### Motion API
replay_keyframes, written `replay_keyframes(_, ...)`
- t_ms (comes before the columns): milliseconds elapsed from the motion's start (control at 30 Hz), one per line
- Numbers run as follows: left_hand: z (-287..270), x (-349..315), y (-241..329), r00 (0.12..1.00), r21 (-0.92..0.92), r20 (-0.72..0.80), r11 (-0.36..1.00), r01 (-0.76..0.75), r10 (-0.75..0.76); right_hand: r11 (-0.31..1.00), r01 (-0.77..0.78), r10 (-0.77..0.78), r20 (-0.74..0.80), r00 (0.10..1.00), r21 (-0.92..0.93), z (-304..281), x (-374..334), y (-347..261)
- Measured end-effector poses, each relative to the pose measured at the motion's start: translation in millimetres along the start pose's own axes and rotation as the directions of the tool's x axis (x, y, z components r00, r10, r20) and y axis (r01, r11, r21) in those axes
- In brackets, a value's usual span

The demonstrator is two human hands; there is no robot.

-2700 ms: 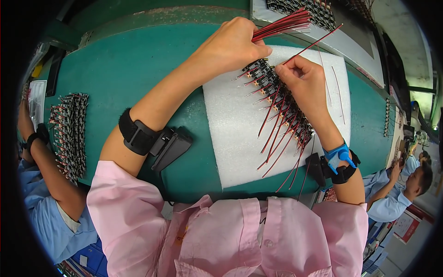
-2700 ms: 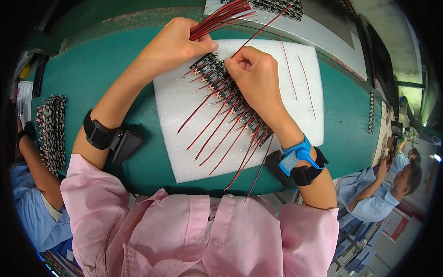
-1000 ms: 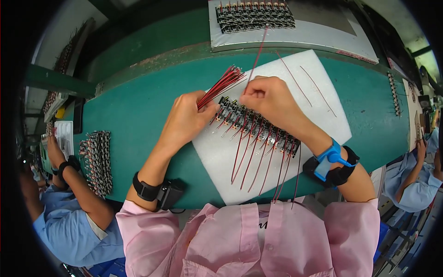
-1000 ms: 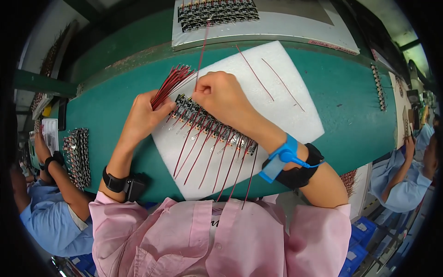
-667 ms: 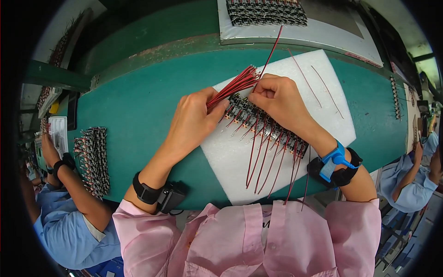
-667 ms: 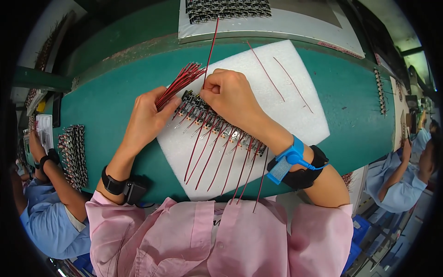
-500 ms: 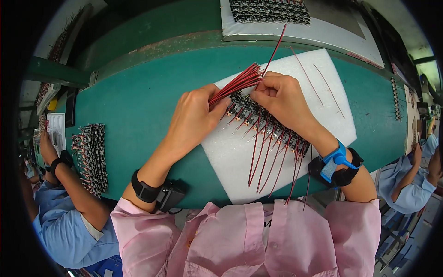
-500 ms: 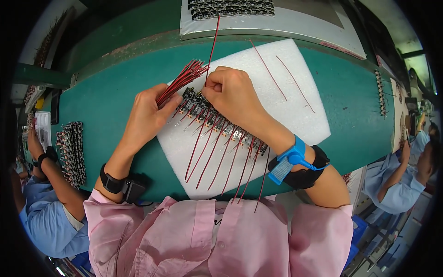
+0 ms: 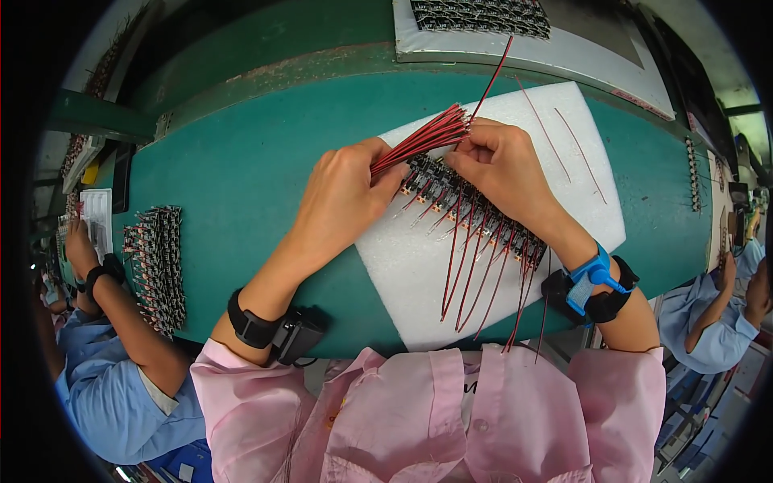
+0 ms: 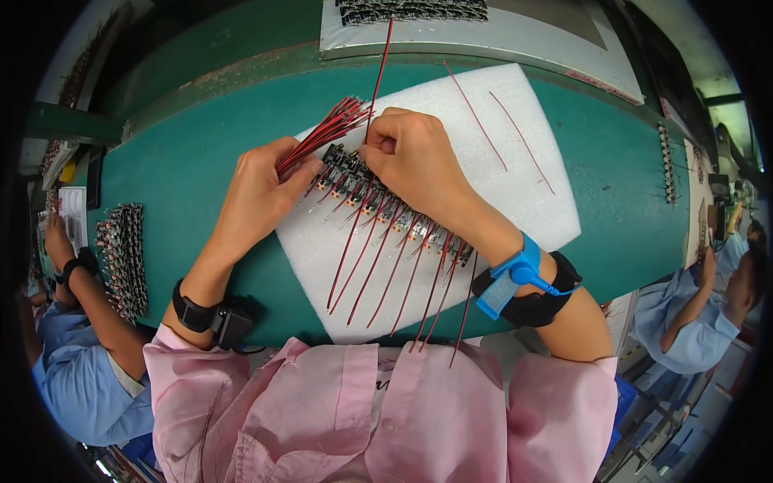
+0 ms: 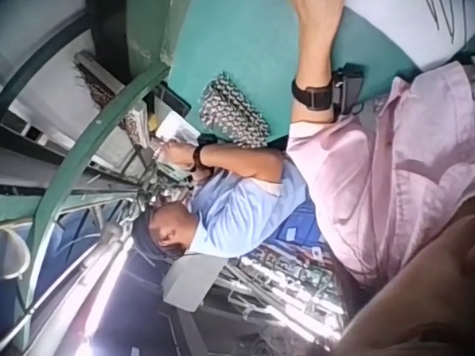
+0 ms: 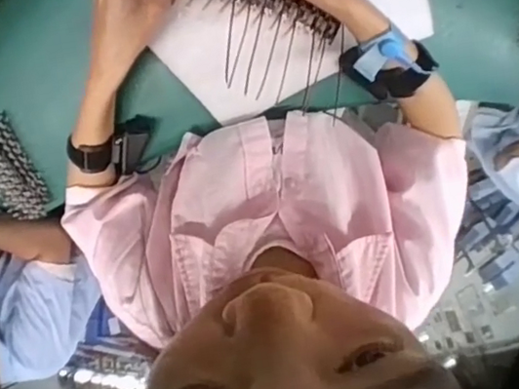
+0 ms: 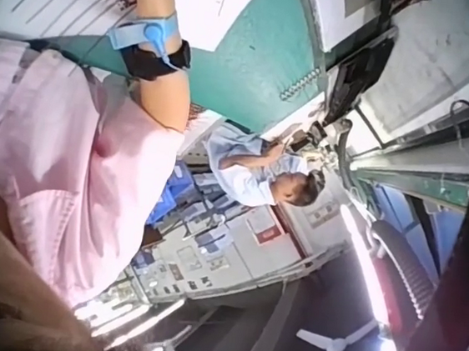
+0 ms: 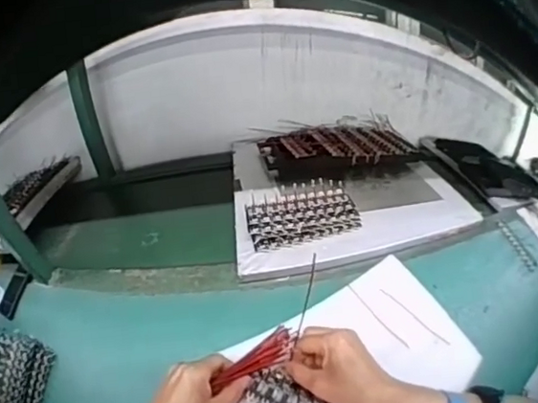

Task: Inserting and organizing multiple red wires into an electronic component housing at a production bench.

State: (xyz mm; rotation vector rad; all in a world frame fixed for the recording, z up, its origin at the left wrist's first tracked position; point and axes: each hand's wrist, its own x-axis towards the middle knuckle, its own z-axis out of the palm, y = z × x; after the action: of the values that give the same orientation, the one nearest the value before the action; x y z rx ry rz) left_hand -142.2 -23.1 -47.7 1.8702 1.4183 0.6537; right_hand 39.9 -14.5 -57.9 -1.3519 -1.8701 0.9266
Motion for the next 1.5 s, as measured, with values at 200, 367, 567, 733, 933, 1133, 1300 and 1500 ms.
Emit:
replay_keyframes(200,1,-1,-4,1.0,-0.013,-0.007,1.0,-0.01,0.01,0.999,-0.022,0.024,0.047,0.999,-0.038,1,1,2)
replay_keyframes(367,2,-3,-6,1.0,-0.017,-0.01,1.0,-0.009,0.009,0.996,-0.005,0.012,0.074,0.997,-0.092,2,1,2)
replay_keyframes(567,0,-3,-4,1.0,-0.001,0.001,1.0,-0.006,0.006,0.997,-0.004,0.009,0.071,0.997,-0.076,3,1,3)
replay_keyframes(733,-1,-4,-3,1.0,0.016,0.002,1.0,-0.005,0.005,0.995,-0.001,0.009,0.08,0.997,-0.098,2,0,0)
replay_keyframes(933,0,-6,-5,1.0,0.02,-0.003,1.0,-0.012,0.012,0.998,0.05,-0.051,-0.042,0.998,-0.023,10,-2,1)
replay_keyframes(1133,-1,-6,-6,1.0,0.01,-0.01,1.0,-0.023,0.023,0.981,0.16,-0.166,-0.051,0.985,-0.111,12,-2,-3)
replay_keyframes(1300,1,-7,-13,0.998,-0.025,-0.035,0.998,-0.06,0.059,0.945,0.275,-0.288,-0.053,0.956,-0.176,14,-2,-2)
replay_keyframes(1500,-2,-12,-17,0.997,-0.047,-0.055,0.997,-0.06,0.057,0.894,0.361,-0.358,0.06,0.932,-0.266,12,-5,-8)
